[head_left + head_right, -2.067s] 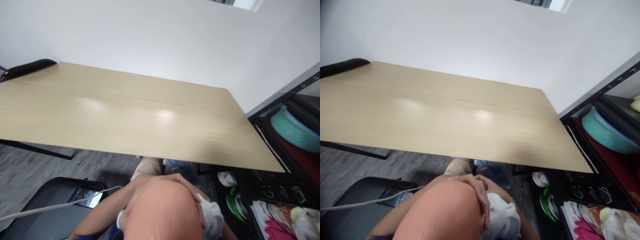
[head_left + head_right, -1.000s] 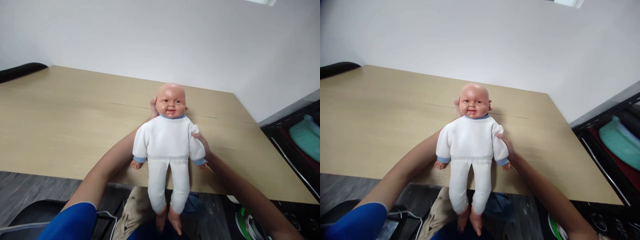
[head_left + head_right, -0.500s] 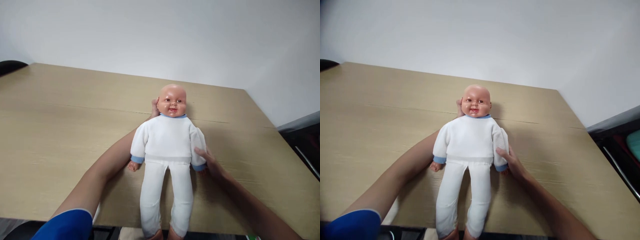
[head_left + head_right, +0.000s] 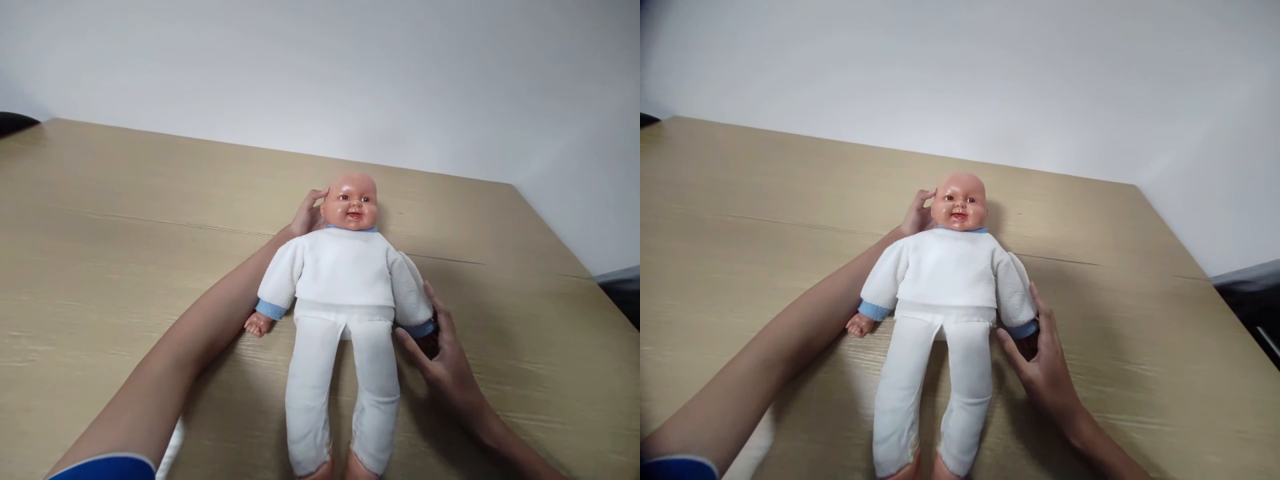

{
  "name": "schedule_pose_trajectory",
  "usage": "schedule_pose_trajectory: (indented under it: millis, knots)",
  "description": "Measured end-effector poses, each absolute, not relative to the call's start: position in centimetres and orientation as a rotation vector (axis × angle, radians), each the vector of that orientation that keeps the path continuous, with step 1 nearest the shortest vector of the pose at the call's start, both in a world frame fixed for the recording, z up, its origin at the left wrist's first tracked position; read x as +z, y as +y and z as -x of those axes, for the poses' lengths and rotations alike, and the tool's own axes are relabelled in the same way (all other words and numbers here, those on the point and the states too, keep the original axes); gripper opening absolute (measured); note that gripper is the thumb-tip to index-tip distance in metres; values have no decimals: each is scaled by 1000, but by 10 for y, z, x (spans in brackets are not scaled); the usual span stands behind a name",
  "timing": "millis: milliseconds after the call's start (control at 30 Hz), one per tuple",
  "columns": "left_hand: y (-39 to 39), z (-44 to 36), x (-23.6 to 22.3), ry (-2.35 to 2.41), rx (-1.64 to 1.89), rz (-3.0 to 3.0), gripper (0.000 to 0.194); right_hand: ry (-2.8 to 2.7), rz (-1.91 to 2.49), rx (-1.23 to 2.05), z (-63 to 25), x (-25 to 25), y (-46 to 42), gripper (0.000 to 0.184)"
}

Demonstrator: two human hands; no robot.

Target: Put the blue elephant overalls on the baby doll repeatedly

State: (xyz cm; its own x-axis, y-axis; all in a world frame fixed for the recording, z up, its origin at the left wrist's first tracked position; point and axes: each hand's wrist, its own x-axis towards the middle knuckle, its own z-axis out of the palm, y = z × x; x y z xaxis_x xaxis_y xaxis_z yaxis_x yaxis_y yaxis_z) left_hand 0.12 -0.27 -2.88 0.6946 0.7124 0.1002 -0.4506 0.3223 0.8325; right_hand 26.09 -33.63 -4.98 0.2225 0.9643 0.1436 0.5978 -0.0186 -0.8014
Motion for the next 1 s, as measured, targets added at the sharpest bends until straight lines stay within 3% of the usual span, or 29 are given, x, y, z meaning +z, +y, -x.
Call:
schedule_pose_trajectory:
  millis: [367,633,1000]
  knots:
    - [-13,-6,-29,402,795,-968,59,-1618,1701,419,-254,-47,-343,89]
    - [-11,-6,-31,463,798,-928,59,-1699,1675,384,-254,-45,-343,91]
    - [-4,-12,-42,511,986,-885,45,-1723,1662,417,-255,-45,-343,92]
